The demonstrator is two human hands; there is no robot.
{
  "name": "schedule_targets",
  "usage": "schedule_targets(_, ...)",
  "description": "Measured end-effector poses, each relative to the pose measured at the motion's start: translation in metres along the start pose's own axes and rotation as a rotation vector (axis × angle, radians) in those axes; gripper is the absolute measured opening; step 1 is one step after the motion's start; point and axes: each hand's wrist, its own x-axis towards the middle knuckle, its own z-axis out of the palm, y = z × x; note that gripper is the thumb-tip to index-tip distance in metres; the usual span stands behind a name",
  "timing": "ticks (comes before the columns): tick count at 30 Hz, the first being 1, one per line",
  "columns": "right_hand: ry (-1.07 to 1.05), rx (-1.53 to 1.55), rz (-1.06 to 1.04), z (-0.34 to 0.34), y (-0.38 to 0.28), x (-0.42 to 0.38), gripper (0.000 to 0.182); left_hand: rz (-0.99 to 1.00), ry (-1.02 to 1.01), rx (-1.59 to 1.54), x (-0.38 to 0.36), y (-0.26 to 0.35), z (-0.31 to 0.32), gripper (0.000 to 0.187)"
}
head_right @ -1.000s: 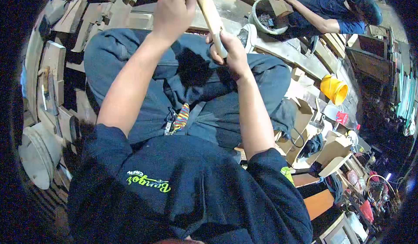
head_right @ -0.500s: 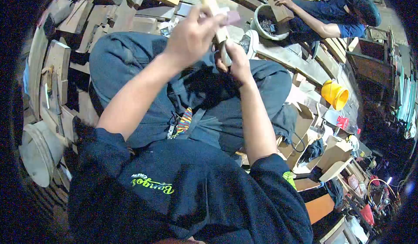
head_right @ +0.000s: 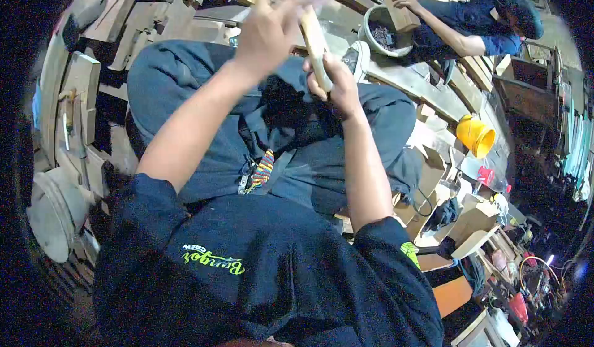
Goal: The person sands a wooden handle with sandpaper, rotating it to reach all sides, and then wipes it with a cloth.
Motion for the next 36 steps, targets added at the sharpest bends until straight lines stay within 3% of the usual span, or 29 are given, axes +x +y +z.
schedule_targets(1, 0.081, 0.034, 0.016, 0.000, 0.004, 0.001, 0.052, -0.032, -0.164, -0.046, -0.014, 0.011, -0.003, 0.024)
schedule_targets(3, 0.053, -0.056, -0.034, -0.002, 0.004, 0.000, 0.050, 0.050, -0.168, -0.116, -0.014, 0.007, -0.005, 0.022)
schedule_targets(7, -0.057, 0.042, -0.017, -0.003, 0.004, 0.003, 0.051, -0.019, 0.134, 0.044, 0.021, -0.027, 0.003, 0.015)
schedule_targets(9, -0.045, 0.013, 0.014, -0.006, 0.004, 0.001, 0.051, -0.115, -0.024, -0.023, 0.002, -0.012, 0.005, 0.019)
schedule_targets(11, -0.017, 0.063, 0.010, -0.004, 0.003, 0.001, 0.050, 0.060, -0.153, -0.121, -0.019, 0.011, -0.004, 0.024)
schedule_targets(13, -0.003, 0.158, 0.034, -0.010, 0.008, 0.001, 0.049, 0.089, -0.214, -0.028, -0.011, 0.003, -0.006, 0.025)
schedule_targets(15, -0.047, 0.128, 0.021, 0.000, 0.000, 0.001, 0.048, -0.048, 0.033, 0.020, 0.011, -0.012, 0.001, 0.026)
schedule_targets(16, -0.040, 0.100, 0.021, 0.000, 0.002, 0.000, 0.048, -0.042, 0.056, 0.050, 0.017, -0.025, 0.003, 0.028)
schedule_targets(19, -0.072, 0.215, 0.077, -0.001, 0.000, -0.005, 0.049, 0.033, 0.026, -0.008, -0.006, -0.009, 0.007, 0.023)
schedule_targets(20, 0.072, 0.166, 0.101, 0.001, 0.000, -0.006, 0.049, 0.093, -0.070, -0.095, -0.016, 0.005, -0.001, 0.024)
schedule_targets(21, 0.072, 0.165, 0.100, 0.000, -0.002, -0.004, 0.049, 0.195, -0.026, -0.101, -0.019, 0.005, 0.003, 0.023)
schedule_targets(23, -0.035, 0.285, 0.084, -0.001, -0.003, -0.005, 0.047, 0.092, -0.149, -0.011, -0.004, -0.001, -0.006, 0.030)
schedule_targets(24, -0.128, 0.384, 0.099, -0.003, -0.001, -0.003, 0.046, -0.007, -0.030, -0.008, 0.007, -0.003, -0.005, 0.026)
schedule_targets(25, -0.125, 0.386, 0.100, -0.003, 0.000, -0.005, 0.046, 0.039, 0.118, 0.035, 0.016, -0.024, 0.007, 0.018)
schedule_targets(27, -0.108, 0.270, 0.110, -0.002, -0.002, -0.004, 0.045, -0.078, 0.075, -0.039, 0.011, -0.008, 0.004, 0.024)
schedule_targets(29, -0.125, 0.289, 0.121, -0.002, -0.006, -0.003, 0.045, 0.029, -0.180, -0.082, -0.010, 0.015, -0.008, 0.025)
schedule_targets(31, -0.038, 0.285, 0.126, 0.000, -0.005, -0.004, 0.046, 0.107, -0.158, -0.124, -0.012, 0.002, 0.004, 0.026)
schedule_targets(33, -0.083, 0.254, 0.143, -0.004, -0.003, -0.001, 0.046, 0.089, -0.002, 0.097, 0.007, -0.016, 0.002, 0.028)
schedule_targets(36, -0.130, 0.292, 0.155, -0.002, -0.004, -0.001, 0.046, 0.036, 0.043, 0.072, 0.007, -0.015, 0.004, 0.027)
